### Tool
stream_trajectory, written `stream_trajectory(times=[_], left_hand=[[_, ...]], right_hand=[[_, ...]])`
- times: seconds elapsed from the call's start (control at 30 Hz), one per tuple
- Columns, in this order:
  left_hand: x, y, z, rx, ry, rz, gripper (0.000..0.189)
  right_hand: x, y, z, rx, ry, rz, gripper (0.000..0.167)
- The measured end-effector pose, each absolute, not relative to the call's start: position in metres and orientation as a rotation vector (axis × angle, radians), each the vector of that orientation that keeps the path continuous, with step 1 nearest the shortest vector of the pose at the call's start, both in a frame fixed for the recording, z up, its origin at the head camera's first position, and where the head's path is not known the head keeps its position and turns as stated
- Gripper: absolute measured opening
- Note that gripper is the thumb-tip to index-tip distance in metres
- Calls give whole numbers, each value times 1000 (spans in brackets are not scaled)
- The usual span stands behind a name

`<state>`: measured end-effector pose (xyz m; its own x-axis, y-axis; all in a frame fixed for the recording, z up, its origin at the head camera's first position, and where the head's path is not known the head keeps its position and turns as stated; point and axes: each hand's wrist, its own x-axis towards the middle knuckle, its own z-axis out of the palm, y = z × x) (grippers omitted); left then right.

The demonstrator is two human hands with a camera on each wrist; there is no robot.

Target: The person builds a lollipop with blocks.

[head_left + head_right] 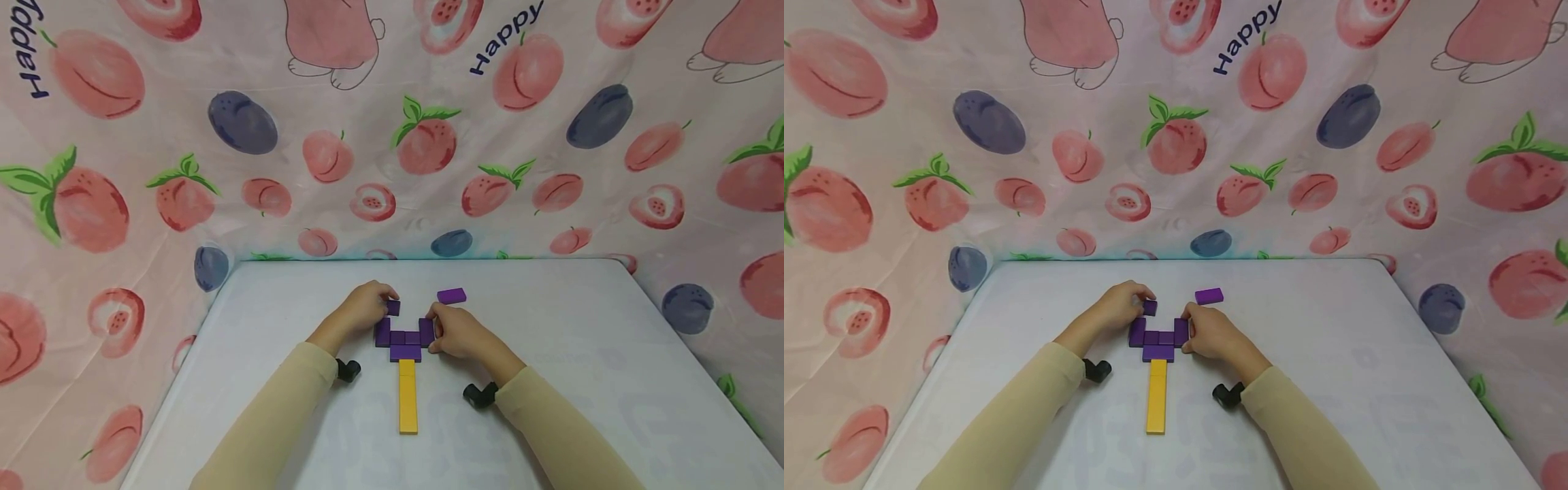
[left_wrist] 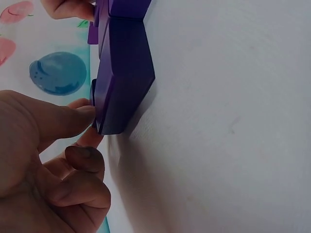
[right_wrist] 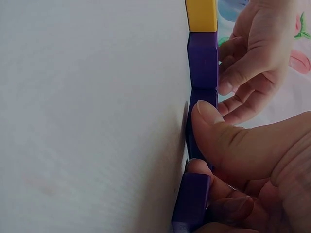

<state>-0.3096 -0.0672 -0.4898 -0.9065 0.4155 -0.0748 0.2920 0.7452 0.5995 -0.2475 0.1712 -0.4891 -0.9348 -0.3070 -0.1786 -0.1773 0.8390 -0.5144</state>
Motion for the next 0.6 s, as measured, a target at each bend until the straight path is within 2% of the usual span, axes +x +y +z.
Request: stream_trajectory(times=[0.6], left_hand=[[-310,-61,-489,498,2709,877,27]], right_hand=[[-247,172,-490,-370,2762,-750,54]])
